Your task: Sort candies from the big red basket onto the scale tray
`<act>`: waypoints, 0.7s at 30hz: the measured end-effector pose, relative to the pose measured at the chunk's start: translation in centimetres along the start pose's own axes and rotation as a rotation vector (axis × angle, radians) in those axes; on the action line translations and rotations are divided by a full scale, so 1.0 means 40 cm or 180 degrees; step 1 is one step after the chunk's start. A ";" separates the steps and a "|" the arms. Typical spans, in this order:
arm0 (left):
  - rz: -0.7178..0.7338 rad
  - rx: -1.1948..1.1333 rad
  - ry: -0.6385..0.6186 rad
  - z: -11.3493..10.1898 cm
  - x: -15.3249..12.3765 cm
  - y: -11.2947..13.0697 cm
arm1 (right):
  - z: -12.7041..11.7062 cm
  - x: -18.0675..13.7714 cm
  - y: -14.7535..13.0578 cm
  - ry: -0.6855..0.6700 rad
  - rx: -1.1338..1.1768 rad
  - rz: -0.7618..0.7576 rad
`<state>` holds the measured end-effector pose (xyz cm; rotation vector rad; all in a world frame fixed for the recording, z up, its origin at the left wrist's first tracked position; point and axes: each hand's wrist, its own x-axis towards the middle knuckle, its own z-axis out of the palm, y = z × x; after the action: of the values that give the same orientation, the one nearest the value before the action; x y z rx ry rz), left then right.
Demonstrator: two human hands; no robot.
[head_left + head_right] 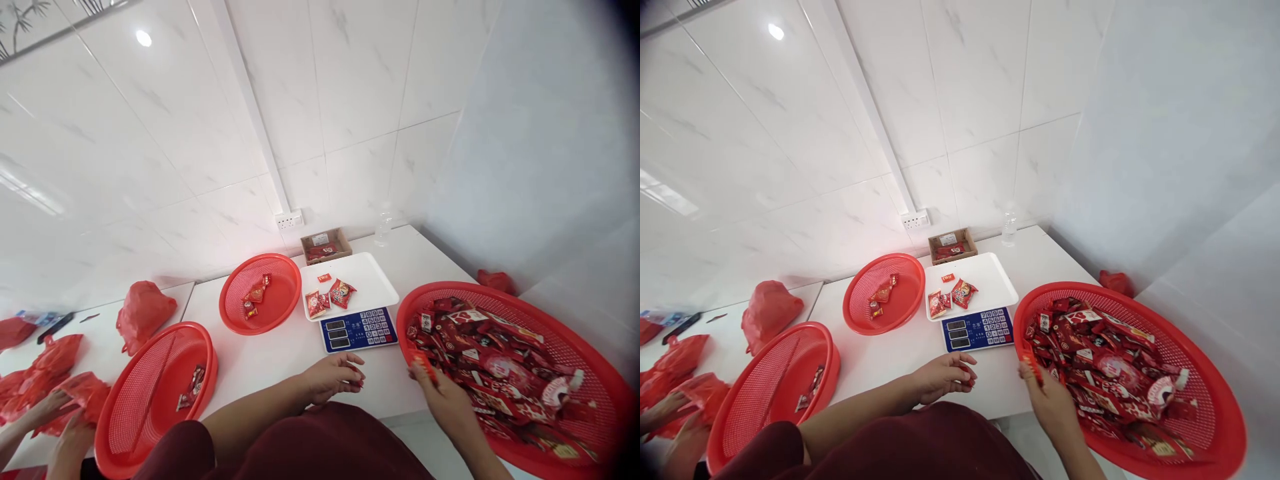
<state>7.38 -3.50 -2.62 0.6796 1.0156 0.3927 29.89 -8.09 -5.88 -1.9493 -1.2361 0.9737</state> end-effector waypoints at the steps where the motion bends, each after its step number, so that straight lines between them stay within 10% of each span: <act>1: -0.0002 -0.0092 0.0033 -0.008 -0.002 -0.002 | -0.013 0.012 0.016 0.0176 -0.0151 0.0153; 10: 0.0024 -0.0144 0.0326 -0.043 -0.012 0.000 | 0.007 0.015 0.044 0.0314 -0.0332 -0.0467; 16: 0.0205 -0.0249 0.0297 -0.003 0.000 0.009 | 0.041 -0.021 -0.089 -0.1670 0.0394 -0.0985; 21: 0.0221 -0.0484 0.0136 0.032 0.019 -0.022 | 0.066 -0.049 -0.144 -0.2251 0.0690 -0.0883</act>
<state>8.88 -4.12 -3.25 0.5725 0.9934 0.5414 24.45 -7.49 -2.12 -1.2450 -1.6326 1.6360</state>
